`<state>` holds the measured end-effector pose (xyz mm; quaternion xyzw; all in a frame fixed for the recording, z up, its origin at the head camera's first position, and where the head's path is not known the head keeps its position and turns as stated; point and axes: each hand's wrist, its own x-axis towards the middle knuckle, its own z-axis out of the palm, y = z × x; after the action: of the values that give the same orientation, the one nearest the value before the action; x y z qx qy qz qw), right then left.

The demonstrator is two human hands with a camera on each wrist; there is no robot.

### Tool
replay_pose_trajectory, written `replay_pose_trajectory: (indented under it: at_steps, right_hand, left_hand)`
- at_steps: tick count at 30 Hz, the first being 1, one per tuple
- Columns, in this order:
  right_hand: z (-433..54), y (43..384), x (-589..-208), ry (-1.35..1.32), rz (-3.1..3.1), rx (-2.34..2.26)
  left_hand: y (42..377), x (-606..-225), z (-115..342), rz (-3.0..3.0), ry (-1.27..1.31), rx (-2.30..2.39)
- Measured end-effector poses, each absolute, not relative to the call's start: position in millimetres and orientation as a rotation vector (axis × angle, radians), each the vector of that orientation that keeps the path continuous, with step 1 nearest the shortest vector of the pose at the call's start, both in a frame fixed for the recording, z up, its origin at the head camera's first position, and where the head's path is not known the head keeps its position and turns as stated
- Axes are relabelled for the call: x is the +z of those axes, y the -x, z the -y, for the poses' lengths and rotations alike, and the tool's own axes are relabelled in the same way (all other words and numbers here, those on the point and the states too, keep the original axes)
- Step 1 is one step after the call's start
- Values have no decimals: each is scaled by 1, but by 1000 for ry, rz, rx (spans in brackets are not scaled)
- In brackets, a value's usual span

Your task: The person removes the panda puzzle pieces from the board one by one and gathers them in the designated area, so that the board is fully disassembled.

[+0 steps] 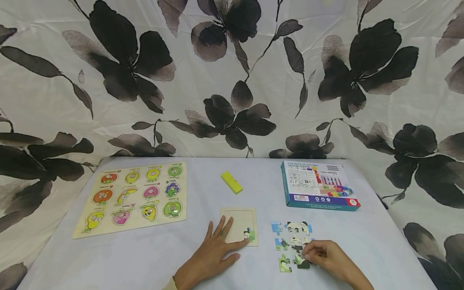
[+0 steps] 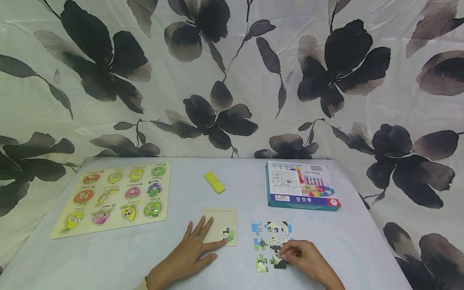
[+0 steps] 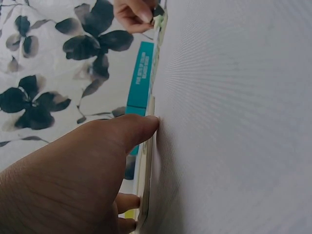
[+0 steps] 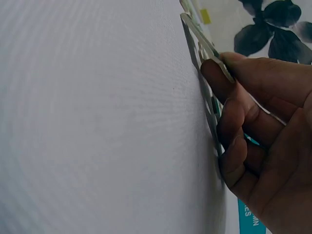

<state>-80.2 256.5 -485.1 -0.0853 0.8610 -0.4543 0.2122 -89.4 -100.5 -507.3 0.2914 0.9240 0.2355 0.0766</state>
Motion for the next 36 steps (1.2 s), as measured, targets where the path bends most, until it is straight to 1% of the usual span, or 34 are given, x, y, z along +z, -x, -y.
replay_pose_trajectory:
  at_steps: [10, 29, 36]
  right_hand:
    - [-255, 79, -487, 287, -2469, -1204]
    - [-254, 78, -484, 258, -2492, -1184]
    - [-250, 85, -476, 149, -2536, -1207]
  left_hand:
    - [89, -508, 101, -2771, -884, 701]
    - [90, -509, 102, -2766, -883, 707]
    - [90, -508, 101, -2764, -881, 733]
